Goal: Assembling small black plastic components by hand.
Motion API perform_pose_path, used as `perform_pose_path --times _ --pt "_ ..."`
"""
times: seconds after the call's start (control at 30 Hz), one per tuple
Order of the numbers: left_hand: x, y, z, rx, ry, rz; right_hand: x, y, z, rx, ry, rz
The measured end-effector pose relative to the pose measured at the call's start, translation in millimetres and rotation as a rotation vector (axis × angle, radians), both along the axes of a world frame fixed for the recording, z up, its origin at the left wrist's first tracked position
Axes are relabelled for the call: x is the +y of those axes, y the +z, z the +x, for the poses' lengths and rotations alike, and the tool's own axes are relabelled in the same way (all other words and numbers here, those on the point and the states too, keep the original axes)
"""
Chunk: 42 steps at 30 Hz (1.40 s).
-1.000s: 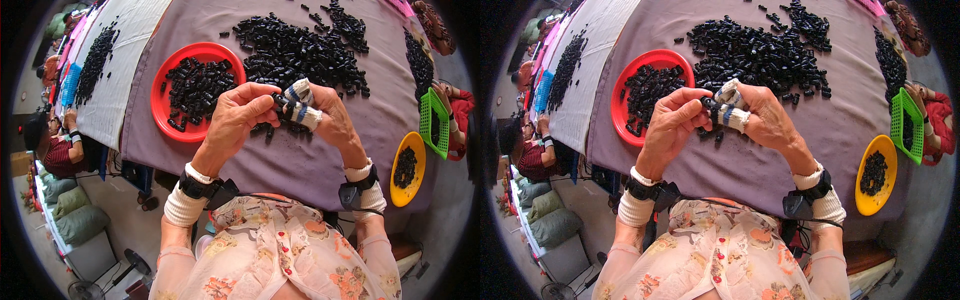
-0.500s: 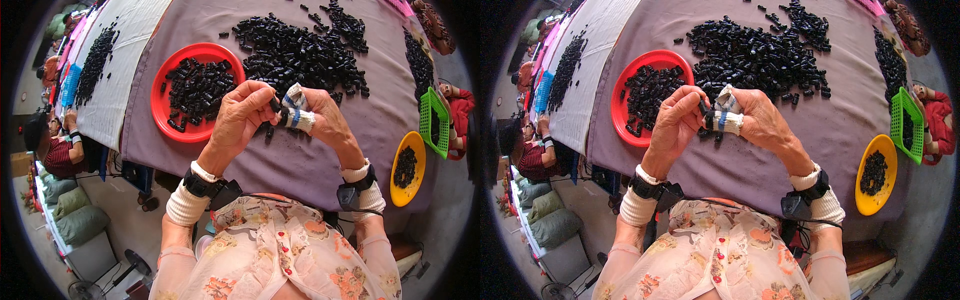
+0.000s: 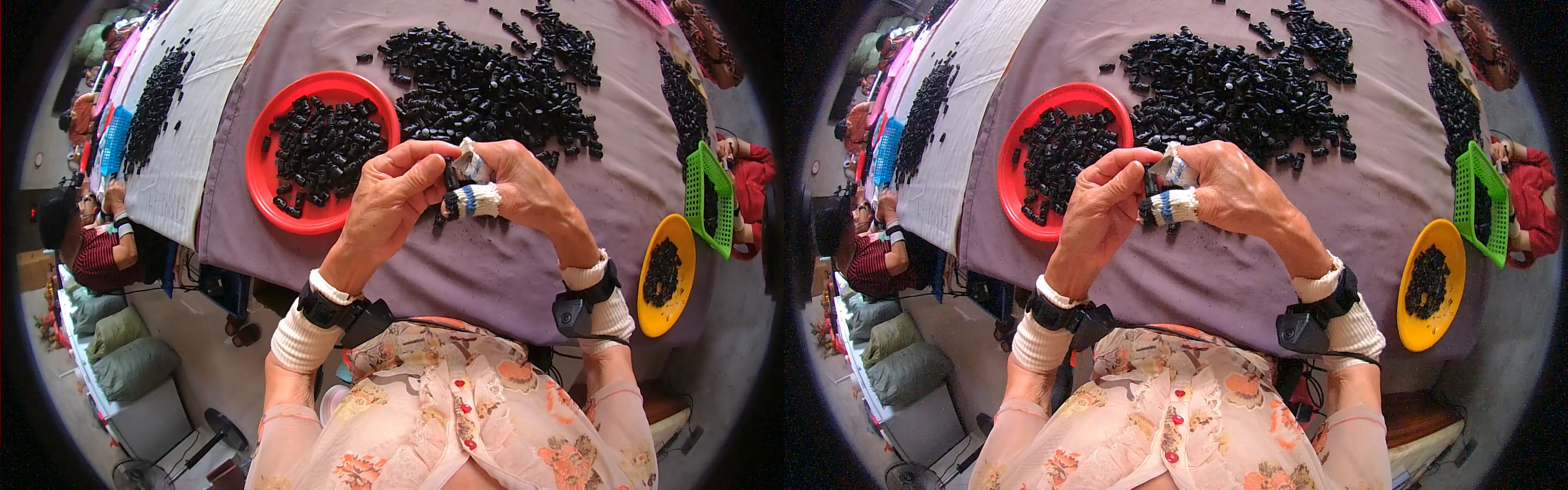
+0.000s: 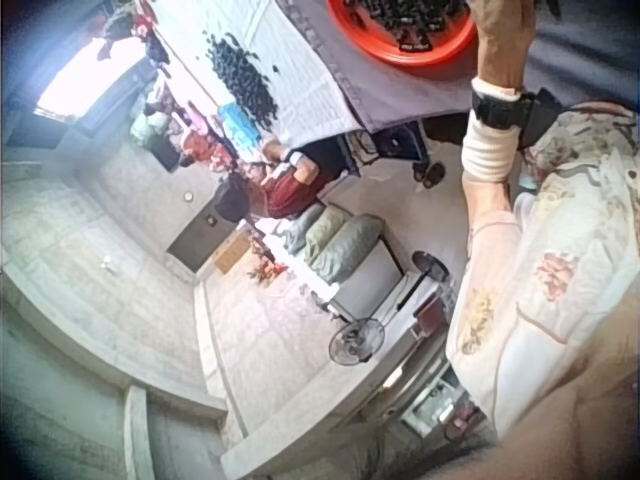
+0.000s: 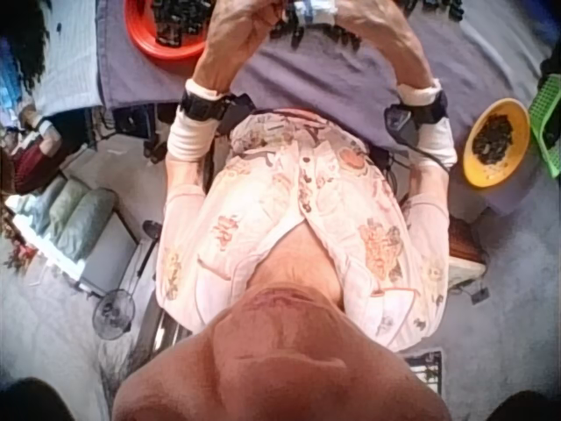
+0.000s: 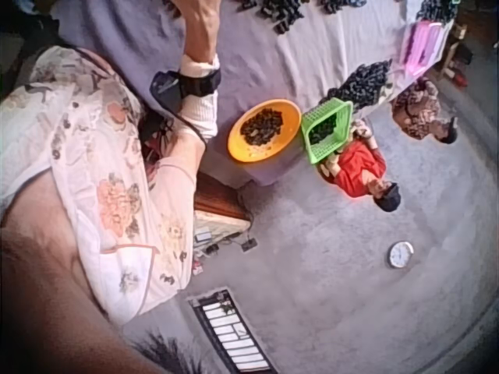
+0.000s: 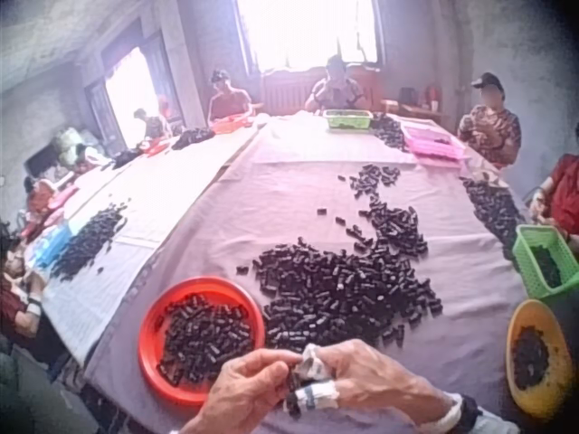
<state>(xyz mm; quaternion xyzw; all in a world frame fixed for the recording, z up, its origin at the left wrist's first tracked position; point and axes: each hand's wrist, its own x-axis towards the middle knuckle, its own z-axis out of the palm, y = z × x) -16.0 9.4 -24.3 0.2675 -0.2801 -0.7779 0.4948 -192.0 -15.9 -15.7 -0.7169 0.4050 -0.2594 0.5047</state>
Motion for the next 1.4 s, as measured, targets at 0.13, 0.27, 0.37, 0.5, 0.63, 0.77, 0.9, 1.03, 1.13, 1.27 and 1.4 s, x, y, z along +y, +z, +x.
perform_pose_path --times 0.13,0.27,0.37,0.5,0.63,0.77,0.9,1.03,1.13,1.27,1.4 --pt "0 -1 3 -0.025 -0.007 -0.035 -1 2 1 -0.015 0.021 0.02" --pt "0 1 3 -0.034 -0.015 -0.084 1 4 1 -0.021 0.03 0.083" --pt "-2 -1 5 -0.03 -0.033 -0.089 1 4 1 0.009 0.036 0.072" --pt "-2 1 5 -0.025 -0.037 -0.08 1 5 2 -0.001 0.036 0.051" --pt "-2 1 5 -0.02 -0.048 -0.076 3 10 3 0.024 0.035 0.033" --pt "0 -1 5 -0.057 -0.041 -0.075 4 4 2 0.043 0.048 0.015" --pt "0 -1 4 -0.097 -0.023 -0.061 4 6 3 0.026 0.08 0.035" --pt "-3 0 7 -0.018 -0.042 -0.038 3 8 4 -0.026 0.021 0.009" --pt "-3 -5 9 0.005 -0.062 -0.022 1 11 4 -0.045 -0.003 0.005" --pt "-1 3 5 -0.008 -0.045 0.004 0 13 3 -0.004 0.017 0.017" --pt "-1 4 5 -0.009 -0.046 0.011 0 12 3 0.0 0.032 0.049"
